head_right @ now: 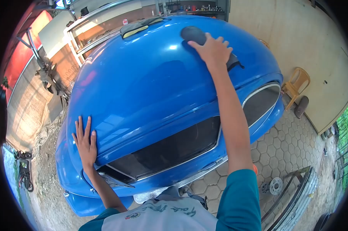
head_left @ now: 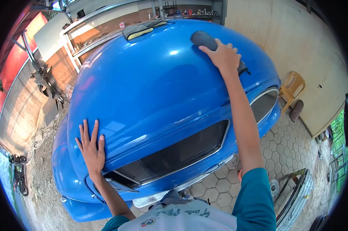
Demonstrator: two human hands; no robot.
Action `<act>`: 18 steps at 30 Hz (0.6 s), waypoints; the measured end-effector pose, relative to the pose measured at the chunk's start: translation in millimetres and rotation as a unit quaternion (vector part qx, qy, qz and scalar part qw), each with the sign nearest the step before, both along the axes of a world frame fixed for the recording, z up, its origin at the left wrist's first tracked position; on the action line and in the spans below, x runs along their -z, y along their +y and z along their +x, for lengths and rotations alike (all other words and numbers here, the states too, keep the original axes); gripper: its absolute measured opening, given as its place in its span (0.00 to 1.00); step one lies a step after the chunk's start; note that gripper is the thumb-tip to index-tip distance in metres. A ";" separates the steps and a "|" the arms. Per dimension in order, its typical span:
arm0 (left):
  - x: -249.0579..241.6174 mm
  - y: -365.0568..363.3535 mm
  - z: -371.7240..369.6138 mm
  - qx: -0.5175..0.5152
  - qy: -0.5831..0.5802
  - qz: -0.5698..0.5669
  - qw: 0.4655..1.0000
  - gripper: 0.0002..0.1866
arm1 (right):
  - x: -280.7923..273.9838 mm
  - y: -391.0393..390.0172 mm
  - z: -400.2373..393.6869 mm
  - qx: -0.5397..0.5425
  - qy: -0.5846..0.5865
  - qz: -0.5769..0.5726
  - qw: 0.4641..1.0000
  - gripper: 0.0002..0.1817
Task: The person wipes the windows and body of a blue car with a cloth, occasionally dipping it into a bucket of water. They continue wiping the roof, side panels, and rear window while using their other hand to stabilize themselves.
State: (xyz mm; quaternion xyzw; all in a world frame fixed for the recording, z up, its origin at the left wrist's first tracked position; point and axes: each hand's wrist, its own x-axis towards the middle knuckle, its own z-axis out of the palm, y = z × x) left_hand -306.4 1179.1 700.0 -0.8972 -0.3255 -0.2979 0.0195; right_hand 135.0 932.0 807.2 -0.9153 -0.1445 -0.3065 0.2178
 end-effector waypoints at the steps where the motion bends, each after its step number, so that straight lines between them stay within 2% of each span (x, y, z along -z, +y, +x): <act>1: 0.1 1.4 0.4 0.006 0.009 0.009 1.000 0.27 | 3.5 6.2 -0.8 0.004 -0.016 0.001 1.000 0.47; 3: -0.6 1.2 -0.9 0.009 0.007 0.012 1.000 0.27 | 14.9 9.3 -14.5 0.014 -0.058 -0.008 0.998 0.46; 7: 0.5 -3.8 4.3 0.006 -0.009 0.016 1.000 0.27 | 44.6 19.5 -138.0 -0.168 -0.153 -0.046 0.973 0.45; 10: -2.2 -7.1 4.4 -0.007 -0.009 0.008 1.000 0.26 | 60.0 28.1 -198.8 -0.361 -0.203 -0.095 0.905 0.45; 13: -6.3 -9.2 4.9 -0.008 -0.012 0.006 1.000 0.26 | 42.5 50.2 -189.0 -0.394 -0.203 -0.109 0.890 0.46; 15: -7.0 -10.0 5.2 -0.005 -0.021 0.000 1.000 0.26 | 20.0 72.4 -153.6 -0.338 -0.169 -0.140 0.915 0.46; 16: -5.5 -9.0 5.3 -0.002 -0.022 0.000 1.000 0.26 | 5.1 85.9 -130.5 -0.305 -0.143 -0.146 0.930 0.48; 18: -8.0 -9.9 4.6 0.003 -0.032 0.003 0.999 0.26 | -32.4 114.6 -90.9 -0.227 0.003 -0.158 0.961 0.50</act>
